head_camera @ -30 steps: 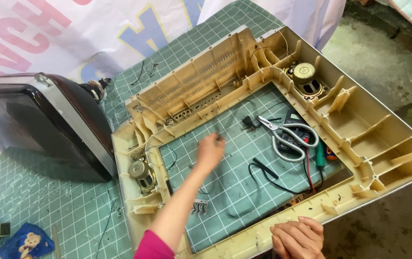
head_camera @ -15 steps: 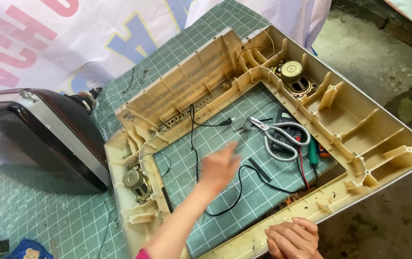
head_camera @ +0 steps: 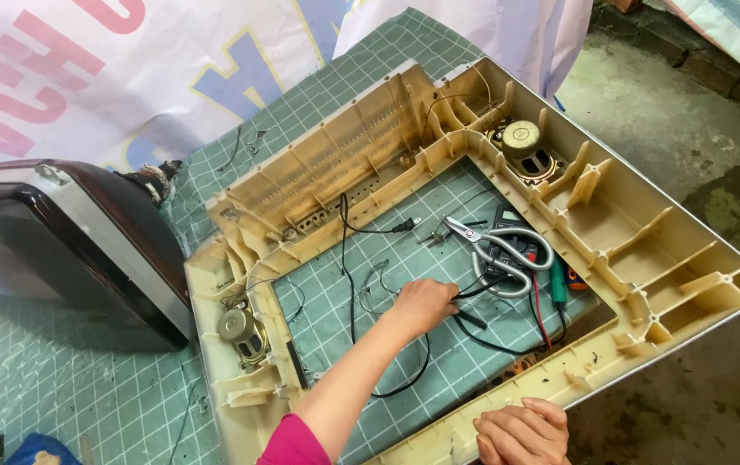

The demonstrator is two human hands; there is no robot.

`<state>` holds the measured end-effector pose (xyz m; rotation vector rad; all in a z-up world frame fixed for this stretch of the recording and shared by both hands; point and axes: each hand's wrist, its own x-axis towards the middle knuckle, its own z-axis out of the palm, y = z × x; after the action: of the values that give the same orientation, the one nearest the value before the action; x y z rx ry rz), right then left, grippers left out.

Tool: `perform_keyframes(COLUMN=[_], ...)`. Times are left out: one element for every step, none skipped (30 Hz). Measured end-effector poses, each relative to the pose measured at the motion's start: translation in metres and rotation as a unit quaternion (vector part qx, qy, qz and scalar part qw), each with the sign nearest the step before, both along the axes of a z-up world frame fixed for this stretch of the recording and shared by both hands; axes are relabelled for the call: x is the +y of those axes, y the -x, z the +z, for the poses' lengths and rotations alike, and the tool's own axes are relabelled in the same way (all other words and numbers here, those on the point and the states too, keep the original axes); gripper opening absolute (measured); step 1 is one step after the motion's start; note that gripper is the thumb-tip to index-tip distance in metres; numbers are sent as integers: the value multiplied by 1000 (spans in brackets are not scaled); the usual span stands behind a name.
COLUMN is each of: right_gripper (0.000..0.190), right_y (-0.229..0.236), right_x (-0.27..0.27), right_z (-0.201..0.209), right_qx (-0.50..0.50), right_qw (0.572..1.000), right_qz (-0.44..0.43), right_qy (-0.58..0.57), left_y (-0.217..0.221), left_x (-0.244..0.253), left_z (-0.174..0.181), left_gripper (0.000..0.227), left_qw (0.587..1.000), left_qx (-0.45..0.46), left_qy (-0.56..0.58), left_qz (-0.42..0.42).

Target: Disassembling an old CRT television to remove internal components like the circuit board and wiring using hand tools.

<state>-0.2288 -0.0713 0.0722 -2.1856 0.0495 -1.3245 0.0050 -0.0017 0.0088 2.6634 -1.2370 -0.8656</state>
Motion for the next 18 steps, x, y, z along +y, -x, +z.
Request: perform_keyframes(right_gripper=[39, 39, 38, 37, 37, 38, 39, 39, 38, 37, 37, 40, 43, 43, 39, 35, 35, 27], right_y=[1, 0, -1, -3, -3, -4, -5, -4, -3, -2, -3, -4, -7, -3, 0, 3, 12, 20], right_x=[0, -3, -6, -9, -9, -9, -8, -9, -8, -7, -5, -2, 0, -6, -9, -12, -25, -36], right_z=[0, -1, -3, -4, -5, -5, -6, -4, -2, -1, 1, 4, 6, -2, -10, -18, -49, -79], right_qx=[3, 4, -10, -24, -24, -33, -42, -42, -30, -18, -18, -26, -35, -37, -25, -12, -16, -1], right_qw=[1000, 1000, 1000, 998, 998, 998, 997, 997, 998, 998, 998, 999, 999, 998, 997, 996, 995, 989], right_qz=[0, -1, 17, 35, 35, 30, 26, 27, 28, 29, 33, 21, 13, 21, 26, 31, 44, 47], right_qy=[-1, -1, 24, 48, 49, 52, 55, 56, 51, 46, 47, 39, 34, 37, 62, 88, 86, 142], left_y=[-1, -1, -2, -3, 0, 3, 5, 6, 7, 7, 5, 3, -1, -1, -2, -1, -2, -1], left_x=[-1, -2, -2, -3, -2, -1, 1, 5, 10, 16, 26, 36, 46, 59, 76, 93, 114, 136], left_z=[3, 0, -2, -5, -2, 0, 3, 14, 26, 37, 39, 41, 43, 59, 77, 94, 111, 128], left_gripper=[23, 23, 24, 26, 26, 24, 23, 23, 17, 19, 19, 17, 19, 19, 16, 12, 12, 14], left_qw=[1000, 1000, 1000, 1000, 1000, 1000, 1000, 1000, 999, 996, 996, 993, 988, 987, 976, 961, 960, 952], left_qx=[11, 12, 19, 27, 27, 22, 16, 16, 35, 53, 53, 32, 8, 5, 6, 6, 0, -10], left_qy=[-3, -3, 5, 13, 13, 15, 17, 17, 35, 54, 55, 88, 124, 127, 183, 239, 238, 266], left_qz=[-5, -5, -6, -7, -7, -14, -19, -18, 13, 44, 48, 67, 90, 99, 118, 137, 149, 154])
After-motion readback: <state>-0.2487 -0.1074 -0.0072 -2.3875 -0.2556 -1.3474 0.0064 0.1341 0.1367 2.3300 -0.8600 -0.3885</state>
